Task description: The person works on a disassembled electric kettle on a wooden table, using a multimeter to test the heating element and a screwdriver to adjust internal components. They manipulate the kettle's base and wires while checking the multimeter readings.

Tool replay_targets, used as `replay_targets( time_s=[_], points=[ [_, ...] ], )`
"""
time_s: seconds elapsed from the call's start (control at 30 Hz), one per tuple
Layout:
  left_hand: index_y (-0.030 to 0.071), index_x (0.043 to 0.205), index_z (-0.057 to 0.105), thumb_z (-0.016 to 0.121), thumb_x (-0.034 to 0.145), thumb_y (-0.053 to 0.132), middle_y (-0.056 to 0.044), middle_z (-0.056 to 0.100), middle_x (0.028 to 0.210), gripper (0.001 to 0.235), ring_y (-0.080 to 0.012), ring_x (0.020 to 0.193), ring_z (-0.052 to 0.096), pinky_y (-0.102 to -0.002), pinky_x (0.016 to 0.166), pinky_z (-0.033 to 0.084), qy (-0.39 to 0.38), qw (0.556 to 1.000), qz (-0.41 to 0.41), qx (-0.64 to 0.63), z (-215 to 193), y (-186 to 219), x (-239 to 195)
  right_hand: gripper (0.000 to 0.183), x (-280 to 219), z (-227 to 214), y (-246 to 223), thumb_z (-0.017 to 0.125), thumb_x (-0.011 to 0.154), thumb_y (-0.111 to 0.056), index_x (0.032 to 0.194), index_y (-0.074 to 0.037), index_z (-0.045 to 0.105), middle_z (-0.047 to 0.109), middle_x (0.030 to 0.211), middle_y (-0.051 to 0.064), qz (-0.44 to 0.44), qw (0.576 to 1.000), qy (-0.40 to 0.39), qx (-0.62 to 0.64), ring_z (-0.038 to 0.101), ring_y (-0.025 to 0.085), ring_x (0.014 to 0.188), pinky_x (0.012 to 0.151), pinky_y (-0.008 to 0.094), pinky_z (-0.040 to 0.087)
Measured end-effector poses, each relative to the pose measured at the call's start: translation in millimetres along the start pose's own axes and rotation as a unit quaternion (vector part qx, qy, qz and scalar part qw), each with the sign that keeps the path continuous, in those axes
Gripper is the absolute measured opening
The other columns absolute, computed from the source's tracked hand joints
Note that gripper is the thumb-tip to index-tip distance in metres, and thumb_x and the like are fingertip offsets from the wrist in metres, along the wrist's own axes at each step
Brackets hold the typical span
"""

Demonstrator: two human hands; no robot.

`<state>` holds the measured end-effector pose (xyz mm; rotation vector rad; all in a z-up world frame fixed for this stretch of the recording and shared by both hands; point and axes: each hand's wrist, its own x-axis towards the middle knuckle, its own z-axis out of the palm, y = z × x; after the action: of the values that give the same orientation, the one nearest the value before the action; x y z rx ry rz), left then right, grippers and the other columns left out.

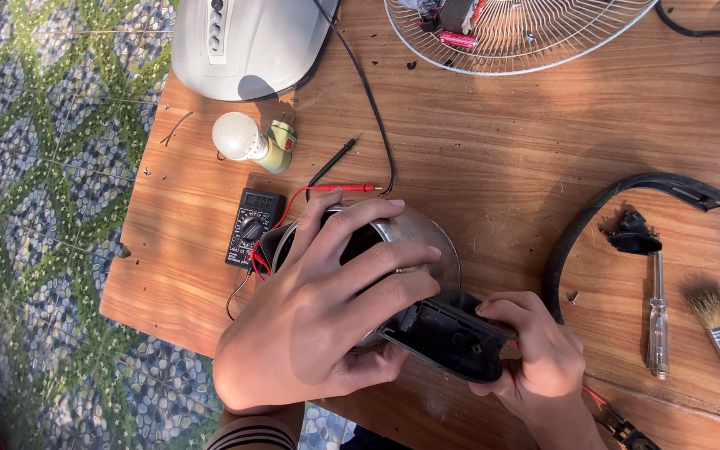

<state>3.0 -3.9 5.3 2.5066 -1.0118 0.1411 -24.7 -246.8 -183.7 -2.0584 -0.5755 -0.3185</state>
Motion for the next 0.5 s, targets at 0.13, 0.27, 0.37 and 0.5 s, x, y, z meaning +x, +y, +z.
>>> replay_targets(
  time_s=[0.13, 0.27, 0.37, 0.5],
  points=[
    [0.008, 0.117, 0.064, 0.066, 0.086, 0.019, -0.008, 0.063, 0.130, 0.033, -0.0473, 0.133, 0.049, -0.068, 0.106, 0.034, 0.000, 1.000, -0.007, -0.007, -0.1, 0.3, 0.4, 0.074, -0.1, 1.0, 0.6, 0.039, 0.084, -0.077, 0.112, -0.012, 0.060, 0.069, 0.102, 0.002, -0.003, 1.000, 0.004, -0.003, 0.071, 0.012, 0.081, 0.056, 0.022, 0.047],
    [0.008, 0.119, 0.064, 0.065, 0.088, 0.018, -0.008, 0.063, 0.130, 0.033, -0.0466, 0.132, 0.049, -0.067, 0.107, 0.034, -0.001, 1.000, -0.004, -0.007, -0.4, -0.1, 1.1, 0.073, -0.3, 0.1, 2.9, 0.043, 0.083, -0.077, 0.113, -0.013, 0.060, 0.068, 0.103, 0.003, -0.001, 1.000, -0.011, -0.001, 0.071, 0.012, 0.084, 0.055, 0.023, 0.047],
    [0.010, 0.122, 0.064, 0.070, 0.086, 0.018, -0.006, 0.063, 0.131, 0.038, -0.0452, 0.133, 0.049, -0.068, 0.107, 0.033, -0.002, 1.000, -0.004, 0.000, 0.6, -0.5, 0.5, 0.068, -0.3, 0.6, 3.6, 0.048, 0.082, -0.075, 0.114, -0.016, 0.060, 0.068, 0.104, -0.001, 0.016, 1.000, -0.017, 0.004, 0.071, 0.009, 0.084, 0.055, 0.022, 0.045],
    [0.008, 0.124, 0.062, 0.065, 0.090, 0.019, -0.007, 0.062, 0.132, 0.036, -0.0446, 0.133, 0.049, -0.063, 0.106, 0.035, 0.002, 1.000, 0.018, 0.008, 0.0, -2.0, 1.9, 0.069, 4.8, -0.2, 3.2, 0.047, 0.082, -0.077, 0.113, -0.017, 0.060, 0.067, 0.104, -0.002, 0.029, 0.999, -0.018, 0.013, 0.070, 0.008, 0.084, 0.057, 0.021, 0.051]
  ],
)
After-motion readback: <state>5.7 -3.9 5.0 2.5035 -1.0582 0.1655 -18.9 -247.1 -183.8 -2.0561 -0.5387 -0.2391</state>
